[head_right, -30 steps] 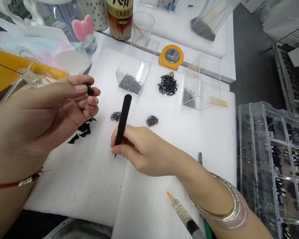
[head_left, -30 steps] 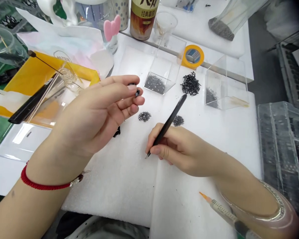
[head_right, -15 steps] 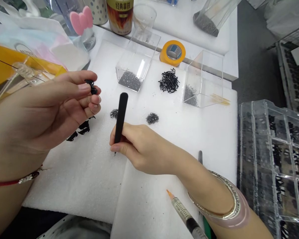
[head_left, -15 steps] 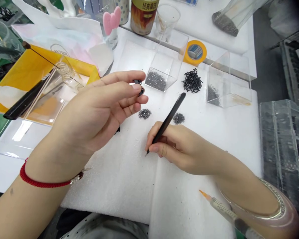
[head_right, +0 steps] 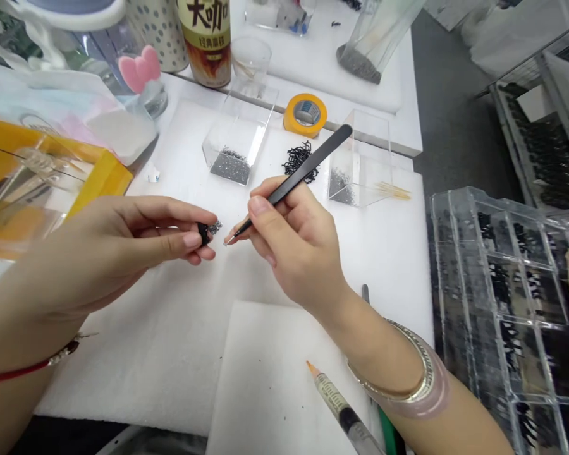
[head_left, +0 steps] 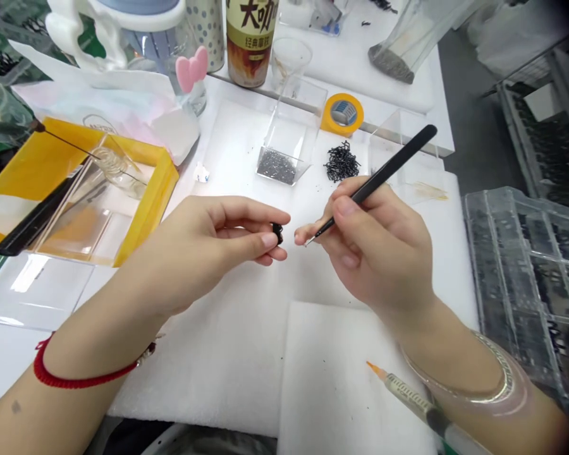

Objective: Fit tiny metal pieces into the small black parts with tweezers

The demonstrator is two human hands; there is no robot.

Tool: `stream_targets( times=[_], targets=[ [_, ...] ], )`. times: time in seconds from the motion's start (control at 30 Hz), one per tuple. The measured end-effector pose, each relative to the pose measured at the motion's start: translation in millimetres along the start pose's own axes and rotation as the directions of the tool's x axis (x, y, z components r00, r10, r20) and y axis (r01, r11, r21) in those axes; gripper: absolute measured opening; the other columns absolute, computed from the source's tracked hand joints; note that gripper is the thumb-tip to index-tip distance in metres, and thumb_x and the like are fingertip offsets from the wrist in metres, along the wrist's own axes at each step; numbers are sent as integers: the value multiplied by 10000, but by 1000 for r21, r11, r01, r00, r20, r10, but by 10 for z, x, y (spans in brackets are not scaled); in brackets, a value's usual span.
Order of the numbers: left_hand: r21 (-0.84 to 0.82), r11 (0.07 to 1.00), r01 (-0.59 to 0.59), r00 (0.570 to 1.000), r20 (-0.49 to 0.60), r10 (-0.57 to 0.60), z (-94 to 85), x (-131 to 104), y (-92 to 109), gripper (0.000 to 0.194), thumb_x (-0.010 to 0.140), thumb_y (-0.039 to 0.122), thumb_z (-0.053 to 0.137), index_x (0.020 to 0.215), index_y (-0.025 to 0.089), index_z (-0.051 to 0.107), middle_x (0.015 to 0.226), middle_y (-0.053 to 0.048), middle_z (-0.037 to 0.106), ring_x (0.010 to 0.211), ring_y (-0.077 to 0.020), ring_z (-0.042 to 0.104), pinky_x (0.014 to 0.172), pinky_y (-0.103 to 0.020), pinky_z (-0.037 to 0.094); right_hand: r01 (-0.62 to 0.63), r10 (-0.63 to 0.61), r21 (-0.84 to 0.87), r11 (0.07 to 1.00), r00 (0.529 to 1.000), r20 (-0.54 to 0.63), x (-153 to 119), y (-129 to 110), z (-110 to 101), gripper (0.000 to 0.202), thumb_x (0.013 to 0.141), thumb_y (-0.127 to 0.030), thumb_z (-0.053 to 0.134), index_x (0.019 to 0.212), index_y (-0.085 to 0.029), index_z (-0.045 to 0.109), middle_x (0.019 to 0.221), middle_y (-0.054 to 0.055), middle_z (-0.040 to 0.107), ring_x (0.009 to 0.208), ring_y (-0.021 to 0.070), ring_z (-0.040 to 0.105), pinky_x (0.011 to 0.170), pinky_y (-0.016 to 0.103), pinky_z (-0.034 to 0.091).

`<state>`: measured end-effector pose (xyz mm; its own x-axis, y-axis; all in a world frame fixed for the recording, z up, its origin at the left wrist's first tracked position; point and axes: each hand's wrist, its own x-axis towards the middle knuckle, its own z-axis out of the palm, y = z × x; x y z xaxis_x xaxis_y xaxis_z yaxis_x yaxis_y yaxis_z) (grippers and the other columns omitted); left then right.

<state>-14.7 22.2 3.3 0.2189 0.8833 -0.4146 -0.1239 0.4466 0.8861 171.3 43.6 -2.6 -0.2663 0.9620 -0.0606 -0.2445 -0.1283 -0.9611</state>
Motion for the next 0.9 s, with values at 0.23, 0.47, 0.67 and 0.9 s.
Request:
stream_targets(
  times=[0.23,0.47,0.67,0.9],
  targets=[
    [38,999,1,1000,22,-1,42,24,-59,130,757,179,761,881,219,755,763,26,750,690,-92,698,683,-128,572,52,-57,-121,991,998,-37,-23,39,12,61,889,-174,607,865,-220,573,651,-70,477,421,41,440,585,268,568],
    [18,1000,9,1000,30,-10,50,27,-46,126,745,173,770,867,198,752,770,8,752,693,-116,707,690,-166,585,90,-88,-160,983,996,18,-27,42,-2,55,886,-158,602,870,-210,599,732,-37,533,512,56,520,592,252,578],
    [16,1000,9,999,32,-9,46,32,-52,133,738,171,775,867,201,756,771,1,754,695,-125,710,693,-183,593,95,-91,-183,978,995,29,-32,49,-2,47,881,-167,604,873,-213,597,730,-28,554,663,98,628,568,245,566],
    [21,999,25,999,25,-26,62,21,-47,111,740,168,773,843,204,752,787,18,754,687,-99,702,683,-143,576,111,-106,-225,968,994,36,-38,47,1,48,879,-164,607,883,-210,593,741,-26,554,585,81,567,502,245,499]
  ],
)
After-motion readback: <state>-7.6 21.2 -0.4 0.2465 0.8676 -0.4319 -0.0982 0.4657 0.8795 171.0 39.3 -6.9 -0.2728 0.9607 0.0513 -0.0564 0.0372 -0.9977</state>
